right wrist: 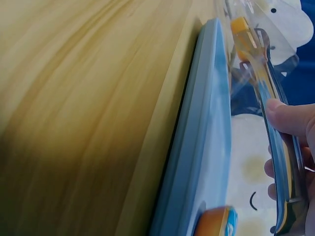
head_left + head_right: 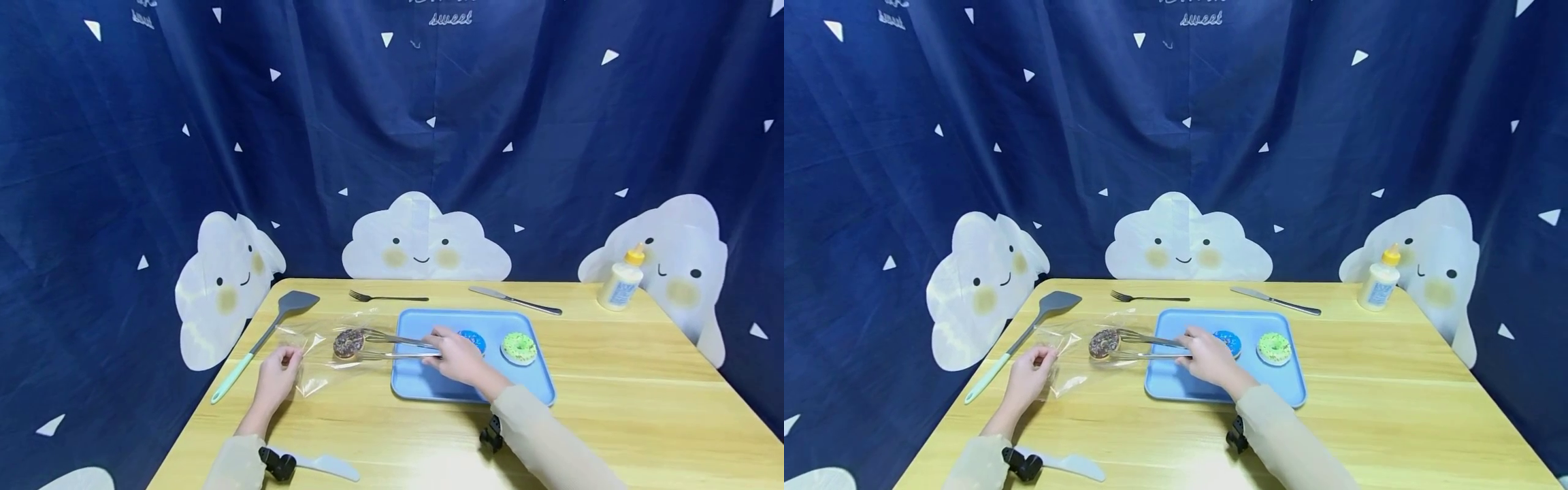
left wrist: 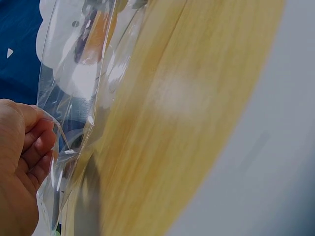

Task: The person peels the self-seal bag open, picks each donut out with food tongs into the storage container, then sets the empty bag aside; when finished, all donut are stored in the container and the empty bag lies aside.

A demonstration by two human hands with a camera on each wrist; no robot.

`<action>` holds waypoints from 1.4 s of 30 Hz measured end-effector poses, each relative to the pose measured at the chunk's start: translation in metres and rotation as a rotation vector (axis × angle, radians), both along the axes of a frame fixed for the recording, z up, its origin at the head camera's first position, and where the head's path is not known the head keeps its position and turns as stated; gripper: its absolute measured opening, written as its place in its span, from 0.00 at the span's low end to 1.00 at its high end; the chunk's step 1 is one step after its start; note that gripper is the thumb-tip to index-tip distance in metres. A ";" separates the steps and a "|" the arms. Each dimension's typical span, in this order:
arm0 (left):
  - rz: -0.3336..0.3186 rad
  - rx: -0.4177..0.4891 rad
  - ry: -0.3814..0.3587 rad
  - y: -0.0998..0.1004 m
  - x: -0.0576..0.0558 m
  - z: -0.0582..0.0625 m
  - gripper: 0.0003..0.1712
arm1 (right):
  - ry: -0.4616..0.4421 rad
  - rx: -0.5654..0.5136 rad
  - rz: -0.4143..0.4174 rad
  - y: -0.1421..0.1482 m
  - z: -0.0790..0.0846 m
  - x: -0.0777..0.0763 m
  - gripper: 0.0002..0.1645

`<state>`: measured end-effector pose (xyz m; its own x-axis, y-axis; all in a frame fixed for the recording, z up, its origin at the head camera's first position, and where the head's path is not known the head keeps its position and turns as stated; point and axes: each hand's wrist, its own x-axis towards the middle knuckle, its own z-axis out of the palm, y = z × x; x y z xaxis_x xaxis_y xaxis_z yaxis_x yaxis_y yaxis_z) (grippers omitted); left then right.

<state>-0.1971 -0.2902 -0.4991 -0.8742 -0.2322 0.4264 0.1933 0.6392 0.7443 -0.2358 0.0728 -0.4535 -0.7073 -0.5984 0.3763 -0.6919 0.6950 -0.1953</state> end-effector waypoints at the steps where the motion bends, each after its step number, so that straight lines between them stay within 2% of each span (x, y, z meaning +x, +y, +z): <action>1: -0.001 -0.001 -0.003 0.000 0.000 0.000 0.08 | 0.005 -0.005 -0.001 0.003 0.000 0.001 0.22; 10: 0.004 -0.011 -0.010 0.001 0.000 -0.001 0.08 | 0.103 -0.043 0.006 0.023 -0.003 0.004 0.24; 16: 0.010 -0.008 -0.012 0.002 0.000 0.000 0.09 | 0.144 -0.050 0.018 0.036 0.001 0.008 0.22; 23: 0.007 -0.015 -0.004 0.002 0.000 0.001 0.08 | 0.146 -0.061 -0.015 0.055 0.005 0.016 0.23; 32: -0.016 -0.035 0.042 -0.001 -0.002 0.000 0.07 | 0.172 -0.106 -0.058 0.091 0.004 0.025 0.24; 37: -0.028 -0.050 0.019 -0.003 -0.002 0.001 0.07 | 0.166 -0.125 -0.092 0.111 0.003 0.029 0.24; 42: -0.032 -0.059 -0.024 -0.006 -0.002 0.005 0.08 | 0.158 -0.082 -0.117 0.121 0.002 0.032 0.24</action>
<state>-0.1991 -0.2967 -0.4939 -0.8909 -0.1796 0.4171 0.1965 0.6757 0.7105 -0.2035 0.1941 -0.4518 -0.6985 -0.4780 0.5325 -0.6337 0.7588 -0.1501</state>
